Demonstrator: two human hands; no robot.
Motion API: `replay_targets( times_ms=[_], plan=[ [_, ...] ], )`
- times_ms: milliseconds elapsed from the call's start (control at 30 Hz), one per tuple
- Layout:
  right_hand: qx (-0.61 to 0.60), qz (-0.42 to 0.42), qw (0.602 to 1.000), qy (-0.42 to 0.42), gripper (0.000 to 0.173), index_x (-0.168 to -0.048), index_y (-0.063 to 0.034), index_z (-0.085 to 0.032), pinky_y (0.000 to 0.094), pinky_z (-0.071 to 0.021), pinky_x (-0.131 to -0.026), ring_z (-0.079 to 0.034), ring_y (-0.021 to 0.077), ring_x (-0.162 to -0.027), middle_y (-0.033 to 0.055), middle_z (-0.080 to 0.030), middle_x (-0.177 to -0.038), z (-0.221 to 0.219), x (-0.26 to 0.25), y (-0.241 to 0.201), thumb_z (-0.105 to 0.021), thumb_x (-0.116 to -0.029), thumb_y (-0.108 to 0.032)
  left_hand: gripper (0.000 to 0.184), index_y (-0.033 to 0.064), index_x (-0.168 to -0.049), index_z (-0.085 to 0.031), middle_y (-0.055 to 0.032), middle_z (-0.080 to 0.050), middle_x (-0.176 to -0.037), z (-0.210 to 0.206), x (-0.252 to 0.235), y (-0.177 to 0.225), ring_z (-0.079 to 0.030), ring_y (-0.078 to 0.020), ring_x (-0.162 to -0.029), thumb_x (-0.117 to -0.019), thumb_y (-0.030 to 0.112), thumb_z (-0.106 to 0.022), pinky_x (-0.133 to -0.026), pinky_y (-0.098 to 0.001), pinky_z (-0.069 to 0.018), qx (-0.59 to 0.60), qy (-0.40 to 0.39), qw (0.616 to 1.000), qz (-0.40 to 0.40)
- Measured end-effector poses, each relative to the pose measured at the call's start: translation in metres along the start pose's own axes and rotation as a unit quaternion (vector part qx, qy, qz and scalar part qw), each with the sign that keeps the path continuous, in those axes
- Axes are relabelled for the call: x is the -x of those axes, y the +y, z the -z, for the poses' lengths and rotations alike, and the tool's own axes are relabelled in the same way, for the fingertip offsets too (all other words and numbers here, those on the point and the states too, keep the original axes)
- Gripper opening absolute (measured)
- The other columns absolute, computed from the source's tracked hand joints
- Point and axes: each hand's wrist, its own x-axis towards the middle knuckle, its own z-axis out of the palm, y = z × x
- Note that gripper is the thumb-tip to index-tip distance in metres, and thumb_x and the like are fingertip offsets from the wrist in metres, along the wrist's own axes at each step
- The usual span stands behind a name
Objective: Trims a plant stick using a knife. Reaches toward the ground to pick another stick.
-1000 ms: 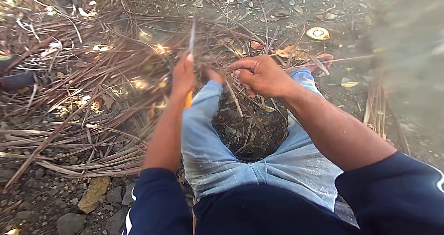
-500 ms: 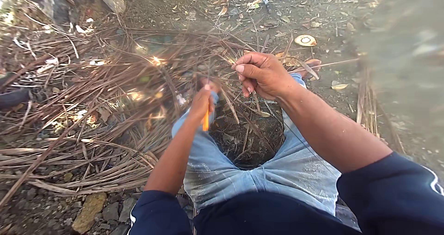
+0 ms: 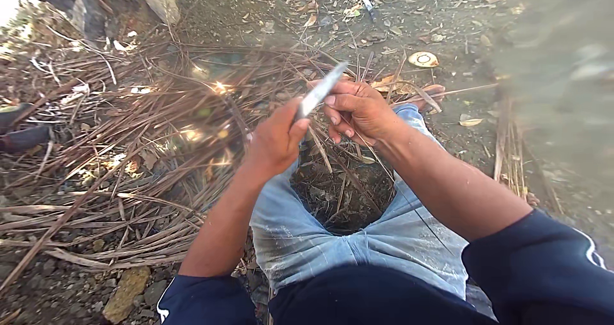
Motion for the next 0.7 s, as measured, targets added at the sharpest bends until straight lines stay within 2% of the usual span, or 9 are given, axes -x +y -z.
replay_targets(
  times_ms=[33,133,300,333,367,433,500,600,700],
  plan=[
    [-0.010,0.006,1.000,-0.015,0.041,-0.138,0.0019,-0.055,0.0237,-0.0529,-0.043,-0.050,0.0046,-0.040,-0.0050,-0.054,-0.058,0.002,0.000,0.000,-0.038,-0.1004,-0.001,0.052,-0.0031,-0.137,-0.057,-0.0160,-0.070,-0.103,0.003,-0.001,0.001,-0.068,-0.0215,-0.086,-0.1113,0.036,-0.034,-0.078,-0.0409,-0.0580,0.004,-0.008,1.000,0.001],
    [-0.045,0.007,0.997,-0.064,0.049,-0.145,0.0026,-0.048,0.0250,-0.0522,-0.044,-0.047,0.0047,-0.040,-0.0066,-0.047,-0.055,0.003,0.001,0.002,-0.036,-0.0982,0.000,0.049,-0.0020,-0.135,-0.058,-0.0123,-0.067,-0.091,0.013,-0.006,-0.005,-0.063,-0.0176,-0.074,-0.1113,0.033,-0.034,-0.069,-0.0378,-0.0545,0.016,-0.002,1.000,0.008],
    [-0.128,0.013,0.984,-0.124,0.035,-0.127,-0.0060,-0.059,0.0258,-0.0524,-0.047,-0.049,0.0048,-0.042,-0.0077,-0.050,-0.055,0.000,-0.001,0.010,-0.039,-0.0986,-0.005,0.052,0.0009,-0.143,-0.054,-0.0151,-0.070,-0.109,0.014,-0.008,0.010,-0.068,-0.0211,-0.091,-0.1115,0.037,-0.033,-0.080,-0.0403,-0.0574,0.002,-0.031,0.999,-0.038],
    [-0.118,0.015,0.984,-0.134,0.033,-0.128,-0.0071,-0.055,0.0256,-0.0528,-0.047,-0.049,0.0048,-0.043,-0.0079,-0.049,-0.057,0.001,-0.001,0.011,-0.038,-0.0995,-0.007,0.053,0.0001,-0.142,-0.055,-0.0154,-0.071,-0.108,0.015,-0.010,0.007,-0.068,-0.0204,-0.090,-0.1115,0.036,-0.033,-0.080,-0.0396,-0.0571,0.001,-0.022,0.999,-0.032],
    [-0.111,0.018,0.984,-0.138,0.037,-0.135,-0.0052,-0.051,0.0259,-0.0529,-0.047,-0.049,0.0052,-0.044,-0.0077,-0.049,-0.058,0.001,-0.001,0.012,-0.039,-0.1002,-0.007,0.052,-0.0022,-0.139,-0.056,-0.0155,-0.070,-0.103,0.015,-0.011,0.004,-0.067,-0.0201,-0.086,-0.1115,0.035,-0.033,-0.077,-0.0388,-0.0566,-0.002,-0.012,1.000,-0.026],
    [-0.083,0.020,0.986,-0.140,0.037,-0.137,-0.0066,-0.048,0.0254,-0.0531,-0.047,-0.050,0.0057,-0.045,-0.0068,-0.051,-0.061,0.002,-0.002,0.009,-0.039,-0.1019,-0.010,0.052,-0.0030,-0.137,-0.057,-0.0144,-0.070,-0.100,0.015,-0.012,0.007,-0.067,-0.0204,-0.084,-0.1111,0.036,-0.033,-0.075,-0.0394,-0.0567,-0.008,-0.014,1.000,-0.023],
    [-0.052,0.031,0.989,-0.131,0.042,-0.143,-0.0041,-0.045,0.0251,-0.0531,-0.046,-0.052,0.0061,-0.045,-0.0063,-0.054,-0.063,0.002,-0.003,0.007,-0.040,-0.1027,-0.012,0.052,-0.0015,-0.138,-0.057,-0.0151,-0.070,-0.104,0.016,-0.012,0.011,-0.069,-0.0221,-0.089,-0.1108,0.037,-0.035,-0.078,-0.0416,-0.0576,-0.015,-0.026,0.999,-0.033],
    [0.010,0.046,0.995,-0.092,0.031,-0.134,-0.0048,-0.049,0.0232,-0.0518,-0.043,-0.049,0.0042,-0.042,-0.0069,-0.050,-0.059,-0.004,-0.005,0.001,-0.035,-0.1074,-0.012,0.054,-0.0017,-0.141,-0.055,-0.0159,-0.069,-0.103,0.020,-0.017,0.011,-0.067,-0.0240,-0.085,-0.1110,0.037,-0.033,-0.073,-0.0434,-0.0562,-0.039,-0.020,0.999,-0.028],
    [0.016,0.072,0.996,-0.059,0.038,-0.142,0.0021,-0.049,0.0222,-0.0513,-0.042,-0.050,0.0038,-0.041,-0.0074,-0.051,-0.055,-0.007,-0.007,0.000,-0.038,-0.1064,-0.007,0.053,-0.0013,-0.140,-0.055,-0.0163,-0.069,-0.105,0.023,-0.023,0.015,-0.068,-0.0263,-0.087,-0.1106,0.037,-0.034,-0.072,-0.0453,-0.0560,-0.052,-0.029,0.997,-0.039]
  ],
)
